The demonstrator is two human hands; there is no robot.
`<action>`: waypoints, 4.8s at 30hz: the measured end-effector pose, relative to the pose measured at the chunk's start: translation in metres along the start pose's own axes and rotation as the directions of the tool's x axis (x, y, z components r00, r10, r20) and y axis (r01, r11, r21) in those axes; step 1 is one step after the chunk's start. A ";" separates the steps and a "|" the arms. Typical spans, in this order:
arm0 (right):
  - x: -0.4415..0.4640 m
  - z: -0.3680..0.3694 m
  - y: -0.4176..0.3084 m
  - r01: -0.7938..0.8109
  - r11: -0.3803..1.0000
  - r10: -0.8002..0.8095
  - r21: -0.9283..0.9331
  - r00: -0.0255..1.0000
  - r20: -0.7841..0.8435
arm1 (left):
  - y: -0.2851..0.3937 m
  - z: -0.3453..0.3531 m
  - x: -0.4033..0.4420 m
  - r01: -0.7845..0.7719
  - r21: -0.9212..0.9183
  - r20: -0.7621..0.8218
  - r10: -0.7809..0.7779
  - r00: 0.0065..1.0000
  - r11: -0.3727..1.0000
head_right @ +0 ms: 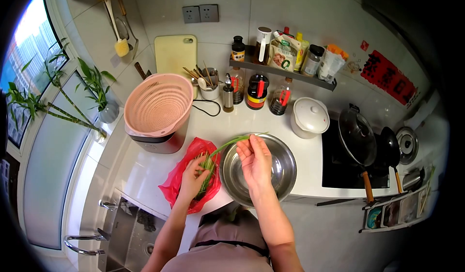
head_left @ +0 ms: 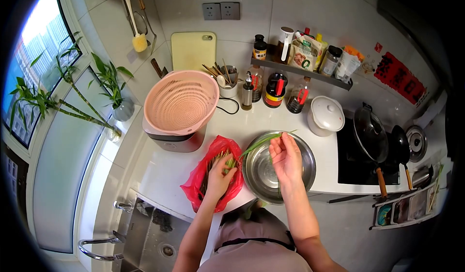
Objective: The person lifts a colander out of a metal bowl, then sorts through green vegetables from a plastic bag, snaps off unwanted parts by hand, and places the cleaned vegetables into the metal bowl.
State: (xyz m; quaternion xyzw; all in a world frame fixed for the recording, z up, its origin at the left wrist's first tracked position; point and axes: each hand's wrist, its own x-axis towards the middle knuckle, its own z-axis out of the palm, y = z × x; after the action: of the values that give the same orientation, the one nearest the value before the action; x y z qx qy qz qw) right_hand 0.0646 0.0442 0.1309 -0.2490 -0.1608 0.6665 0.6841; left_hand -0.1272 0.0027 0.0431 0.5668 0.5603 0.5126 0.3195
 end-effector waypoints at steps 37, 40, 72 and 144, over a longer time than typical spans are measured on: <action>0.000 -0.078 -0.044 0.144 0.946 -0.183 -0.290 0.977 -0.112 | -0.036 0.000 -0.022 0.254 -0.157 0.255 -0.209 0.944 0.954; -0.003 -0.097 -0.046 0.136 0.922 -0.171 -0.363 0.983 -0.066 | -0.037 -0.001 -0.025 0.224 -0.115 0.249 -0.191 0.950 0.968; 0.132 -0.280 0.076 -0.003 -0.001 -0.243 -1.000 0.970 -0.003 | -0.067 -0.010 -0.074 -0.090 0.737 0.098 0.027 0.995 0.670; 0.010 -0.026 0.045 0.006 0.829 0.091 -0.559 0.985 0.146 | 0.025 -0.054 -0.011 0.616 -0.370 0.547 -0.374 0.749 0.695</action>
State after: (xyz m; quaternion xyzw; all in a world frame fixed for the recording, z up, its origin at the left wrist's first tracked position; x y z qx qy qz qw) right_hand 0.0418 0.0500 0.0835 -0.3846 -0.3988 0.6240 0.5510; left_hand -0.1685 -0.0234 0.0785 0.3766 0.4462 0.3990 0.7070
